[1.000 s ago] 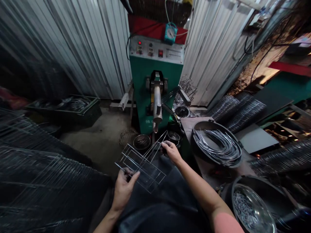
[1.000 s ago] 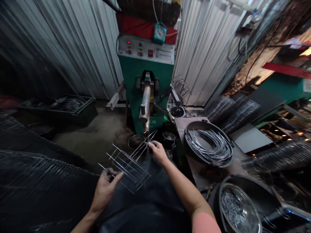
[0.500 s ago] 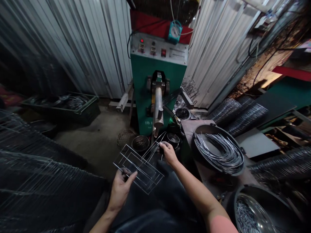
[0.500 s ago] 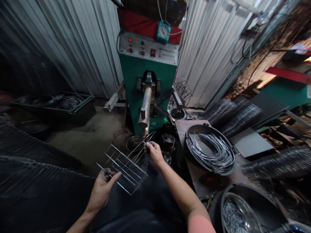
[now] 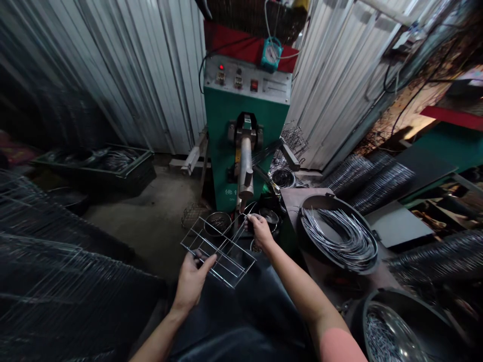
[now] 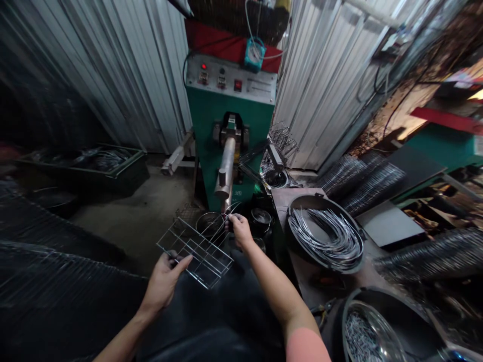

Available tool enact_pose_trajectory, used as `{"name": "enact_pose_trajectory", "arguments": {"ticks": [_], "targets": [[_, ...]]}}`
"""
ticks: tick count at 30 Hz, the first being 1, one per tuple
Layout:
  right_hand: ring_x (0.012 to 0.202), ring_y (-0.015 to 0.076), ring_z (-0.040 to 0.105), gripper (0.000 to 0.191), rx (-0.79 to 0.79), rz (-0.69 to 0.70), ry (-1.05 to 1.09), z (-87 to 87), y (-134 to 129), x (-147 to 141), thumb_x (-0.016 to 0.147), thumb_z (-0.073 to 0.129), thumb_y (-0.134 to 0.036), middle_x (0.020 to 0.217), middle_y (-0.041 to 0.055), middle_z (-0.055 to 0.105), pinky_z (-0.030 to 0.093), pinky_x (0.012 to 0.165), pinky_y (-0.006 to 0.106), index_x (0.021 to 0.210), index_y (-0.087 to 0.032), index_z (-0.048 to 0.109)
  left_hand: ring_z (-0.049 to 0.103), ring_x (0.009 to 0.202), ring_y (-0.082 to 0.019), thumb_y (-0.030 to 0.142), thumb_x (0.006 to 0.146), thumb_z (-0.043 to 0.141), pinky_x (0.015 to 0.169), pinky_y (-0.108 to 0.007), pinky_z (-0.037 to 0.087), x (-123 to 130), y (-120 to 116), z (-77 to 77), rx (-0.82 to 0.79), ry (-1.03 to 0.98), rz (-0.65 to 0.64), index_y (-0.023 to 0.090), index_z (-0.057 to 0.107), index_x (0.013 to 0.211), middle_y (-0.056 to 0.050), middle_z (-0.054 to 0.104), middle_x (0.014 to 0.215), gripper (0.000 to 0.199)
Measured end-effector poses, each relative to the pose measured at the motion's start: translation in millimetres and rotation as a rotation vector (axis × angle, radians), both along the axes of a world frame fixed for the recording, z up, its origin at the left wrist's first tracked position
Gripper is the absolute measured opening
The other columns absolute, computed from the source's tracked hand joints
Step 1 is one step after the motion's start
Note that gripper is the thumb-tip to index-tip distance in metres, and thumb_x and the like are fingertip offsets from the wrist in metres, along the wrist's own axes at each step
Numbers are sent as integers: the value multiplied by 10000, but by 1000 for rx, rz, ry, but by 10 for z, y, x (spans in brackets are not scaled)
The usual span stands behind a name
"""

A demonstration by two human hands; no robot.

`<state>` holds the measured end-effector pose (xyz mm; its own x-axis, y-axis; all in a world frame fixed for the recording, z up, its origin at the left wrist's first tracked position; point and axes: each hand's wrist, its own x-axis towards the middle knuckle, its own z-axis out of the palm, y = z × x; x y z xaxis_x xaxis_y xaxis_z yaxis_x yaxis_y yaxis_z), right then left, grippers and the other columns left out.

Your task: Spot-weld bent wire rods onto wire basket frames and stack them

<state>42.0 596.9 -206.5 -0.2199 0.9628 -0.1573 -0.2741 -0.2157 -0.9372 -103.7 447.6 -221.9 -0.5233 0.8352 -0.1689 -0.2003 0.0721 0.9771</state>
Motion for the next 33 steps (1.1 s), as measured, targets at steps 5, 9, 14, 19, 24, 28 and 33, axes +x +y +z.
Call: {"name": "enact_pose_trajectory", "arguments": {"ticks": [5,9,14,19,24,28,33], "targets": [[455,77,458,302,-28,9,4,-1,17,-4,591,684,-419,536,-27,517,382,449,204,644,-154,548,499,547,-111,487,557,762,534,-237,412,-6,24,54,-17,-17,4,179,466,801,44,514,649,491],[471,76,463,358,-85,35,-47,29,77,59,551,728,-452,538,-31,521,370,452,195,646,-154,553,483,539,-102,472,561,765,530,-229,402,-30,40,35,-24,14,11,180,465,794,54,498,632,479],[449,61,414,352,-63,37,-181,132,299,157,563,748,-433,503,-52,486,295,415,181,630,-154,544,505,555,-113,473,559,765,542,-241,422,-21,41,18,10,-4,14,182,457,790,44,513,648,483],[416,60,397,260,-81,82,-189,166,423,117,600,719,-329,476,-48,481,246,386,179,607,-148,533,497,563,-100,446,553,778,553,-224,422,-66,49,15,31,27,53,185,460,811,55,500,650,485],[385,48,354,253,-61,54,-180,128,452,9,614,697,-307,437,-58,441,212,370,177,562,-153,503,493,554,-100,462,517,788,544,-222,419,-142,122,39,38,-25,62,181,456,799,56,496,633,518],[392,50,354,266,-54,39,-215,127,499,-51,626,691,-342,446,-54,443,218,372,178,575,-152,513,485,549,-98,462,490,800,536,-217,409,-164,176,38,2,-65,72,180,454,789,52,505,629,537],[428,53,373,325,-17,129,-272,74,387,161,603,713,-425,501,-49,464,228,385,175,644,-141,562,497,556,-106,460,479,805,538,-228,410,-210,213,-12,-12,-42,60,170,475,814,44,513,649,553]]}}
